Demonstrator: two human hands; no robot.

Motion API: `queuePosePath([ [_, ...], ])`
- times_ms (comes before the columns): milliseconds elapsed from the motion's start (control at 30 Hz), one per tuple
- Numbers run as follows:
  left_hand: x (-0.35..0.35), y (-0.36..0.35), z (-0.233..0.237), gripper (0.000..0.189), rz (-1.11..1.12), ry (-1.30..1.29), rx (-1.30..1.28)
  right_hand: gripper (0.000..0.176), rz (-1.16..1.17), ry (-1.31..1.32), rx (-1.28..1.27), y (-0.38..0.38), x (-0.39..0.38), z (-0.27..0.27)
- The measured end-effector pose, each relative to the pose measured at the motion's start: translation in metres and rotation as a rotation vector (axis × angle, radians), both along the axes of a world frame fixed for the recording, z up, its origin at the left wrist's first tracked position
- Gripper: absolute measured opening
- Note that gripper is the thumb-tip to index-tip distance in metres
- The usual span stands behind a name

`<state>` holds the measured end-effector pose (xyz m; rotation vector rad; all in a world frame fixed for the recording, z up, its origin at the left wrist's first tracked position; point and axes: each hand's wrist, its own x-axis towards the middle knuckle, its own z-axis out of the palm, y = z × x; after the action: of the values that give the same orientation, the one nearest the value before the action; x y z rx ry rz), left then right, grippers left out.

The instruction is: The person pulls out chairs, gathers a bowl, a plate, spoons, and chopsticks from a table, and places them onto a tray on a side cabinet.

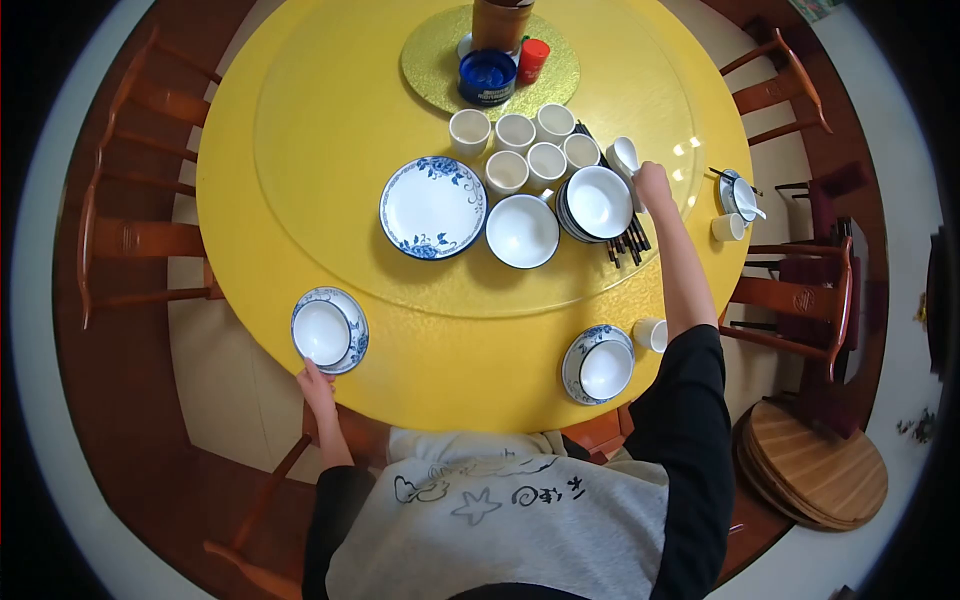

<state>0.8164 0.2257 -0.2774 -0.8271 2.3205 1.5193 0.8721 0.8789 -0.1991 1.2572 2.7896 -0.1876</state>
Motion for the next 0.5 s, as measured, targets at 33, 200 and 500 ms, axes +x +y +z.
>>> queuePosePath([
  [33,0.002,0.001,-0.011,0.041,-0.066,0.163,-0.165,0.016,0.012,0.006,-0.007,0.004,0.001,-0.002],
  [200,-0.01,0.033,0.008,0.033,-0.24,-0.008,-0.125,0.015,0.033,0.015,-0.014,0.018,0.012,-0.001],
  [500,-0.008,0.052,-0.004,0.034,-0.001,0.106,0.357,0.024,0.038,0.103,-0.026,0.023,0.017,-0.011],
])
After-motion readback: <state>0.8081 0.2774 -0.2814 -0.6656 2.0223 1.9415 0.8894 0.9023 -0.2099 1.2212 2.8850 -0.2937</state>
